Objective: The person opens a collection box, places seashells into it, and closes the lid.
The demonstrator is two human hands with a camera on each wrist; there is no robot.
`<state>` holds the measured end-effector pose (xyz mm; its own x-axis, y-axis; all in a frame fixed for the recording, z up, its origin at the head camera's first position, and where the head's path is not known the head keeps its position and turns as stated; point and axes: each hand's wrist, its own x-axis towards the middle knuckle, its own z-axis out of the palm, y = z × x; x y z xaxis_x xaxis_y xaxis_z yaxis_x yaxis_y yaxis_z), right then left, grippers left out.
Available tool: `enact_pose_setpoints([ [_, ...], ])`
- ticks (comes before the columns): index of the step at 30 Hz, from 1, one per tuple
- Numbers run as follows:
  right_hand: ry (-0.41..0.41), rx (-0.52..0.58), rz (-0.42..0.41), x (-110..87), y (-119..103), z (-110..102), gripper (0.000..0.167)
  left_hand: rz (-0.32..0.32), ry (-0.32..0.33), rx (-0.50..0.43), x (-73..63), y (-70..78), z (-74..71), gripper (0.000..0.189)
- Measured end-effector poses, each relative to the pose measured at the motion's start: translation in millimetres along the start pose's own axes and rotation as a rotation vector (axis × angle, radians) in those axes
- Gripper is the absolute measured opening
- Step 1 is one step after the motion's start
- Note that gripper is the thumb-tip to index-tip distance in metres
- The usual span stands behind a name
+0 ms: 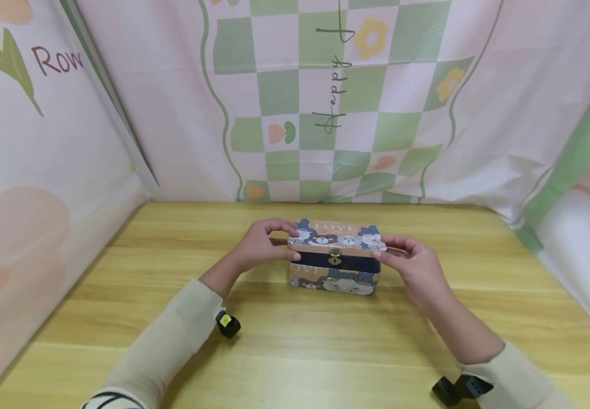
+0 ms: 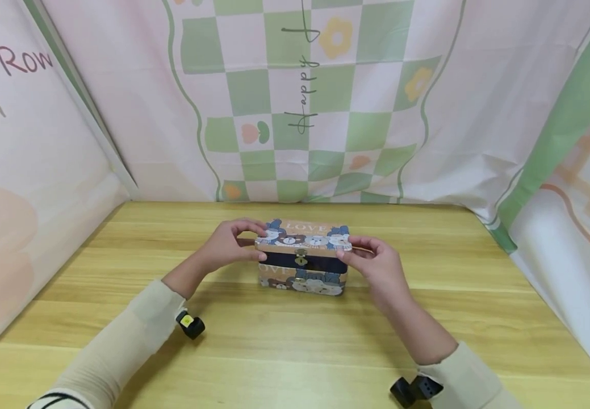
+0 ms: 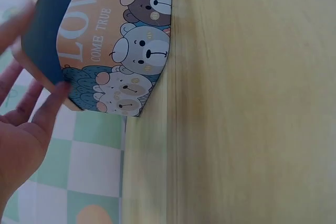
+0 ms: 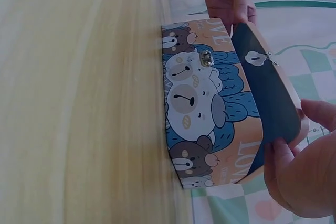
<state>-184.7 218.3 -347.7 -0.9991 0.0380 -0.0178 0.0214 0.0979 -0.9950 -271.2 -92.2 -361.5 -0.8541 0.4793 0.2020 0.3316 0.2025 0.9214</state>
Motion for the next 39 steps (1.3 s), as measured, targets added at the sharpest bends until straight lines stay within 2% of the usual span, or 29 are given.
enact_pose_setpoints([
  [2, 0.001, 0.021, 0.0, -0.6, -1.8, 0.1, 0.061, 0.014, 0.022, -0.003, -0.3, 1.3, 0.0, 0.033],
  [6, 0.028, 0.033, 0.001, -2.6, -4.3, 1.8, 0.059, 0.01, 0.059, -0.067, 0.2, 4.9, 0.4, 0.029],
  [9, 0.048, 0.064, 0.001, -3.8, -4.7, 5.1, 0.05, 0.014, 0.082, -0.101, 1.6, 6.5, 0.7, 0.027],
  [11, 0.053, 0.051, 0.01, -5.6, -3.3, 7.9, 0.039, 0.029, 0.094, -0.105, 2.6, 6.8, 1.2, 0.026],
  [15, -0.003, -0.007, 0.032, -11.6, -0.9, 14.8, 0.027, 0.05, 0.115, -0.101, 4.9, 7.3, 1.7, 0.025],
  [19, -0.083, -0.07, 0.032, -12.7, -2.3, 24.5, 0.041, 0.038, 0.127, -0.09, 5.7, 9.7, 1.8, 0.025],
  [23, -0.128, -0.06, 0.024, -8.8, -3.5, 35.0, 0.045, 0.024, 0.123, -0.075, 6.6, 12.9, 3.8, 0.027],
  [26, -0.139, 0.002, 0.024, -7.1, -3.1, 41.7, 0.043, 0.024, 0.108, -0.073, 7.2, 15.4, 6.4, 0.028],
  [31, -0.13, 0.051, 0.032, -7.6, -3.3, 49.3, 0.039, 0.057, 0.095, -0.05, 5.8, 17.3, 9.9, 0.026],
  [39, -0.105, 0.007, 0.071, -17.2, -0.6, 53.5, 0.025, 0.078, 0.052, -0.006, -2.3, 13.8, 12.5, 0.026],
])
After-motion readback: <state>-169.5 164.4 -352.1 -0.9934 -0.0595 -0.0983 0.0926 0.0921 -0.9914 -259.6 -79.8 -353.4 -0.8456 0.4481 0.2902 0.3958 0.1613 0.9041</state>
